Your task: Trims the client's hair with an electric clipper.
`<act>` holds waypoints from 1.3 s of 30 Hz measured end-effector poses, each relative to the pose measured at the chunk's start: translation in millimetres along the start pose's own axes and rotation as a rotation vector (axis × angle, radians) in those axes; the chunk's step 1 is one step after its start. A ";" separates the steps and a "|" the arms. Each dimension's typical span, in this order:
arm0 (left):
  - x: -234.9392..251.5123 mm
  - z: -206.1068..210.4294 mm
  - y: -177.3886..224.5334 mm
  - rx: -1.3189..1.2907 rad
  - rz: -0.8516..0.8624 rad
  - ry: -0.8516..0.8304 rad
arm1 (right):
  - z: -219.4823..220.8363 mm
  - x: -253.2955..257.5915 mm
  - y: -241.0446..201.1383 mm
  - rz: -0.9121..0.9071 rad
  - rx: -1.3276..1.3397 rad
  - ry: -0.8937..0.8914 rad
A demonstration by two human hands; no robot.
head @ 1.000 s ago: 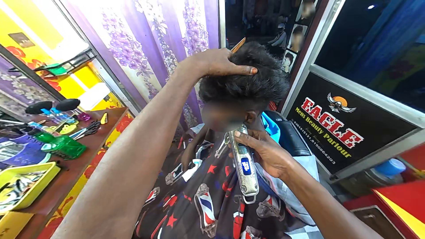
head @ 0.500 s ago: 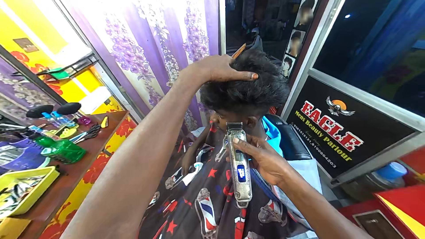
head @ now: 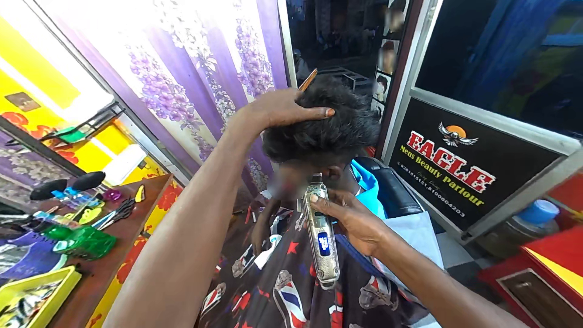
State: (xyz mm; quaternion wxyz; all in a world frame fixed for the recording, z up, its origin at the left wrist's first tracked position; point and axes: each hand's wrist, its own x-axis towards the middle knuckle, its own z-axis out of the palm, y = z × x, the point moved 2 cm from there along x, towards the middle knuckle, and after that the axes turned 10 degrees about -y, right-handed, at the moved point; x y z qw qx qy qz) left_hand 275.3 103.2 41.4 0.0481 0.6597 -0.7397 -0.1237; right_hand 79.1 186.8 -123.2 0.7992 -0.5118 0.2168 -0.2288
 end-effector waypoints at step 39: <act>-10.2 19.3 118.1 0.429 -1.213 0.494 | -545.1 14.7 -114.5 0.146 -0.432 -0.446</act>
